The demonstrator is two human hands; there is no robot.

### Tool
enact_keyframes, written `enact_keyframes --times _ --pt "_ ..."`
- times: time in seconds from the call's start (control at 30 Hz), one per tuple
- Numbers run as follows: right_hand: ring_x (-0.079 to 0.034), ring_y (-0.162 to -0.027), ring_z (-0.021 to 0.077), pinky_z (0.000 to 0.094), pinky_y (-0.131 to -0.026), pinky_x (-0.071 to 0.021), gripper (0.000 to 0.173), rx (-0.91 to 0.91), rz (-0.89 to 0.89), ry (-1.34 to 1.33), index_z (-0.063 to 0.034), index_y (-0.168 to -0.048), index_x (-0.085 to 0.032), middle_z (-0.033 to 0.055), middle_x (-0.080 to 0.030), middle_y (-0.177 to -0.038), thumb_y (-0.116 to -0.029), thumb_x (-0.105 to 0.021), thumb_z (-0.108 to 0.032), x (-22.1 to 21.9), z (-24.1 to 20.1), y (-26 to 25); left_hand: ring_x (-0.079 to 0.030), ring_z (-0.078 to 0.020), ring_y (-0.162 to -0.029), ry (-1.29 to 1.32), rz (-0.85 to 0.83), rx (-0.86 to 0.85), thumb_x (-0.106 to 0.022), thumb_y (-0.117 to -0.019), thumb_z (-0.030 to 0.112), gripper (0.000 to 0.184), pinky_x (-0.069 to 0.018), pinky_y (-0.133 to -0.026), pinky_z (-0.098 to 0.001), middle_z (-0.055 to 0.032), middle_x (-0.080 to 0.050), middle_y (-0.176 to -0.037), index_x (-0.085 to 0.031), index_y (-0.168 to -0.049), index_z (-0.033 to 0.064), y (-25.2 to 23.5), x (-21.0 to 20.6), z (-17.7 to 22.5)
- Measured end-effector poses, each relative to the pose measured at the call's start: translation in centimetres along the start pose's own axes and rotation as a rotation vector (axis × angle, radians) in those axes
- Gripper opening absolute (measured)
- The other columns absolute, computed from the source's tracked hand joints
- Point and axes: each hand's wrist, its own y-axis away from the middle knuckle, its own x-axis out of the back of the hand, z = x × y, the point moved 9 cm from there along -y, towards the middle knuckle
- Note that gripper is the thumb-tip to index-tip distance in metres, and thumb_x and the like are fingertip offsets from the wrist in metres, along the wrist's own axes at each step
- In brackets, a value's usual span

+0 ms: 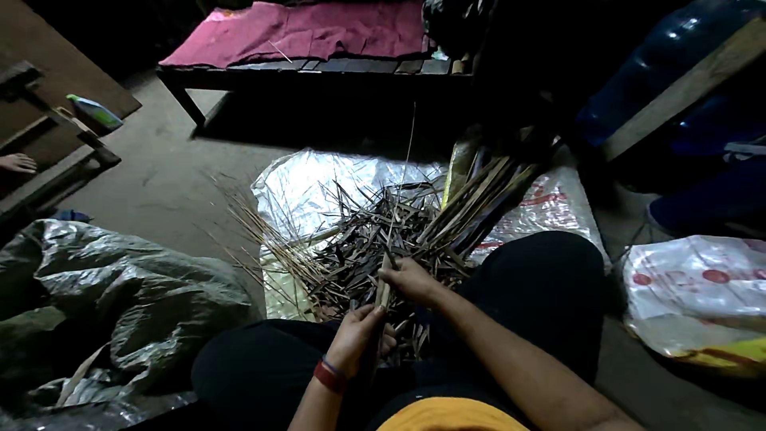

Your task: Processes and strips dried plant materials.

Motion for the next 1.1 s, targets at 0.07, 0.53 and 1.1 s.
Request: enact_keyframes --times 0.07,0.53,1.1 --pt "-0.049 -0.060 0.0083 0.0257 -0.059 -0.0451 0.031 -0.029 0.093 -0.023 0.0041 -0.113 -0.062 0.0030 -0.053 -0.078 -0.1108 -0.049 -0.024 1.8 -0.1 -0.7 -0.069 -0.0141 -0.060 0.054 -0.040 0.011 -0.032 -0.1137 0.019 0.032 -0.0585 -0.057 -0.0256 -0.0080 -0.070 -0.075 -0.057 -0.115 -0.0010 0.3 0.2 -0.8" --pt "-0.064 -0.116 0.0453 0.0583 -0.098 -0.0480 0.026 0.165 -0.093 0.985 0.0116 -0.115 -0.065 0.0306 -0.066 -0.119 -0.0994 -0.053 -0.005 -3.7 -0.4 2.6 -0.034 0.0010 -0.036 0.230 0.163 0.029 -0.036 -0.1102 0.009 0.022 -0.0303 -0.034 -0.0122 0.0049 -0.041 -0.054 -0.049 -0.092 0.0069 -0.5 -0.1 0.3" --pt "-0.059 -0.127 0.0441 0.0635 -0.102 -0.0459 0.034 -0.129 0.273 0.912 -0.0024 -0.134 -0.063 0.0260 -0.063 -0.133 -0.1069 -0.049 -0.019 4.8 -2.2 -4.6 -0.036 0.0028 -0.036 0.257 0.011 0.006 -0.029 -0.1135 0.017 0.032 -0.0317 -0.035 -0.0110 0.0076 -0.041 -0.052 -0.052 -0.094 0.0072 2.6 0.5 -1.9"
